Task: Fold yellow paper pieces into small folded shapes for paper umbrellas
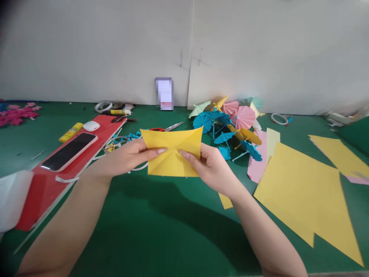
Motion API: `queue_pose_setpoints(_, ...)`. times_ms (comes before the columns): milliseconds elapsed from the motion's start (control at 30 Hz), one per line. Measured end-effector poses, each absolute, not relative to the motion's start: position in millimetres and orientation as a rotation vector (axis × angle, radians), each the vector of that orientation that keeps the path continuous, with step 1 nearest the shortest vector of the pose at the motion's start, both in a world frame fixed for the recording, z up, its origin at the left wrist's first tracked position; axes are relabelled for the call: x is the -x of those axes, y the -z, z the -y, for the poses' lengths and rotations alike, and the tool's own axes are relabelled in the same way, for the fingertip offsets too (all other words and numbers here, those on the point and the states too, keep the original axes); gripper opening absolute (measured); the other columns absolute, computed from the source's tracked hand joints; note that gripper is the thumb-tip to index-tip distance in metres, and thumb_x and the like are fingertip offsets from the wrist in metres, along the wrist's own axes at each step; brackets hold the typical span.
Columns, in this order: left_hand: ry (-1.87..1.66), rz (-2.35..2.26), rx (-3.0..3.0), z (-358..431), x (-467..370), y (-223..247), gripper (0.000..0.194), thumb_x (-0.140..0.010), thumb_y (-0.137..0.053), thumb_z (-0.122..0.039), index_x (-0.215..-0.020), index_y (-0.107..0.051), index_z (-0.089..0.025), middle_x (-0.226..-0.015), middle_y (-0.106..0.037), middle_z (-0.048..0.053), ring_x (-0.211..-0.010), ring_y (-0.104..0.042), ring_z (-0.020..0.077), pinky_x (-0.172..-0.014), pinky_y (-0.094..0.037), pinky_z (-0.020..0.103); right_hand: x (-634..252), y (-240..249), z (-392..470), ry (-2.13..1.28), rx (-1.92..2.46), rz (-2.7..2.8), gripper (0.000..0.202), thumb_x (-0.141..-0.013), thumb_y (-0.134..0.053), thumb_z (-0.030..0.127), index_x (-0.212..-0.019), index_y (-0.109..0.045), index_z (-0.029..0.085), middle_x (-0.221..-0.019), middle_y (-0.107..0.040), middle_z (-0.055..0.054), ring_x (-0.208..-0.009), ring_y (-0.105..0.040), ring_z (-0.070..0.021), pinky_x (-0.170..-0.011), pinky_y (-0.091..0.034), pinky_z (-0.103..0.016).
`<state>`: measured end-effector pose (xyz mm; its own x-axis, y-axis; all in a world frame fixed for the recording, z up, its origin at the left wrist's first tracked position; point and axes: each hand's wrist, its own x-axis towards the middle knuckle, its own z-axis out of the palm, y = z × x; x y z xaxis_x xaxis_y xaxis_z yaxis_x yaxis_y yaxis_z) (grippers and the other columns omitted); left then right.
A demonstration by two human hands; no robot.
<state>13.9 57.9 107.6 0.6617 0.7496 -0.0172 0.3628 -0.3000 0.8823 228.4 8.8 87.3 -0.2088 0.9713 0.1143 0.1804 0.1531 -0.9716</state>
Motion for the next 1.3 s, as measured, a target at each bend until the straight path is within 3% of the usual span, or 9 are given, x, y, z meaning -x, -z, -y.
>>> queue_pose_setpoints(200, -0.608, -0.754, -1.876, -56.9, -11.7, -108.2, 0.027, -0.089, -0.053, -0.032, -0.113, -0.064, -0.026, -0.114, -0.067, 0.001, -0.108, -0.06, 0.0215, -0.086, -0.05, 0.028, -231.9, -99.7, -3.4, -1.298, 1.037, 1.513, 0.025, -0.086, -0.059, 0.033, -0.11, -0.064, 0.029, -0.109, -0.068, -0.002, -0.086, -0.067, -0.0192, -0.066, -0.057, -0.027)
queue_pose_setpoints(300, -0.611, -0.704, -1.942, -57.3, -4.8, -111.5, 0.029, -0.09, -0.051, -0.028, -0.117, -0.063, -0.029, -0.121, -0.064, 0.001, -0.11, -0.059, 0.0222, -0.089, -0.049, 0.029, -238.1, -104.0, -3.0, -1.369, 0.99, 1.546, 0.021, -0.084, -0.06, 0.034, -0.104, -0.067, 0.028, -0.115, -0.065, -0.003, -0.083, -0.068, -0.0203, -0.061, -0.056, -0.027)
queue_pose_setpoints(400, -0.497, -0.647, -1.954, -59.5, 6.7, -116.6, 0.034, -0.093, -0.046, -0.024, -0.122, -0.06, -0.031, -0.126, -0.061, -0.001, -0.112, -0.058, 0.0224, -0.089, -0.048, 0.027, -243.9, -105.4, -2.6, -1.476, 0.885, 1.584, 0.02, -0.09, -0.052, 0.029, -0.104, -0.067, 0.027, -0.113, -0.065, -0.003, -0.07, -0.067, -0.0158, -0.055, -0.054, -0.024)
queue_pose_setpoints(600, -0.281, -0.497, -1.95, -61.3, 29.5, -128.2, 0.044, -0.092, -0.046, -0.02, -0.134, -0.046, -0.032, -0.137, -0.051, 0.003, -0.123, -0.049, 0.0235, -0.095, -0.046, 0.03, -244.9, -105.2, 0.4, -1.289, 0.785, 1.795, 0.037, -0.092, -0.035, 0.008, -0.099, -0.067, 0.024, -0.103, -0.067, -0.003, -0.097, -0.061, -0.0177, -0.081, -0.049, -0.026)
queue_pose_setpoints(733, -0.382, -0.647, -1.953, -52.1, 18.0, -133.2, 0.034, -0.098, -0.032, -0.023, -0.123, -0.054, -0.026, -0.124, -0.06, 0.004, -0.116, -0.054, 0.0187, -0.091, -0.045, 0.026, -242.2, -102.9, 1.0, -1.216, 0.713, 1.976, 0.046, -0.084, -0.031, -0.006, -0.1, -0.063, 0.023, -0.099, -0.066, -0.002, -0.09, -0.059, -0.0144, -0.079, -0.046, -0.025)
queue_pose_setpoints(833, -0.313, -0.764, -2.092, -44.0, 0.5, -133.4, 0.026, -0.095, -0.041, -0.035, -0.113, -0.059, -0.025, -0.116, -0.063, 0.0, -0.106, -0.057, 0.0165, -0.083, -0.044, 0.021, -240.1, -101.6, 0.3, -1.169, 0.676, 2.062, 0.046, -0.077, -0.032, -0.011, -0.094, -0.061, 0.02, -0.091, -0.062, -0.002, -0.079, -0.056, -0.0127, -0.068, -0.044, -0.023)
queue_pose_setpoints(967, -0.233, -0.782, -2.21, -38.9, -13.9, -128.0, 0.033, -0.092, -0.042, -0.046, -0.093, -0.063, -0.021, -0.085, -0.064, -0.002, -0.074, -0.058, 0.0124, -0.064, -0.041, 0.021, -238.1, -100.9, -0.5, -1.078, 0.606, 2.18, 0.046, -0.071, -0.03, -0.014, -0.088, -0.06, 0.017, -0.083, -0.058, -0.002, -0.074, -0.052, -0.0128, -0.063, -0.041, -0.024)
queue_pose_setpoints(1133, -0.276, -0.776, -2.211, -38.5, -15.1, -123.3, 0.03, -0.09, -0.047, -0.046, -0.084, -0.063, -0.021, -0.077, -0.06, -0.004, -0.068, -0.053, 0.0106, -0.058, -0.037, 0.02, -237.9, -101.0, 0.2, -1.033, 0.649, 2.269, 0.046, -0.07, -0.029, -0.014, -0.087, -0.058, 0.017, -0.084, -0.054, -0.003, -0.072, -0.051, -0.0132, -0.063, -0.04, -0.025)
queue_pose_setpoints(1300, -0.334, -0.761, -2.224, -36.5, -14.2, -126.3, 0.018, -0.088, -0.053, -0.035, -0.081, -0.063, -0.021, -0.073, -0.06, -0.006, -0.066, -0.051, 0.0089, -0.058, -0.036, 0.019, -239.6, -103.5, 3.9, -1.011, 0.654, 2.297, 0.045, -0.07, -0.03, -0.014, -0.086, -0.058, 0.017, -0.085, -0.052, -0.004, -0.074, -0.05, -0.0136, -0.063, -0.04, -0.025)
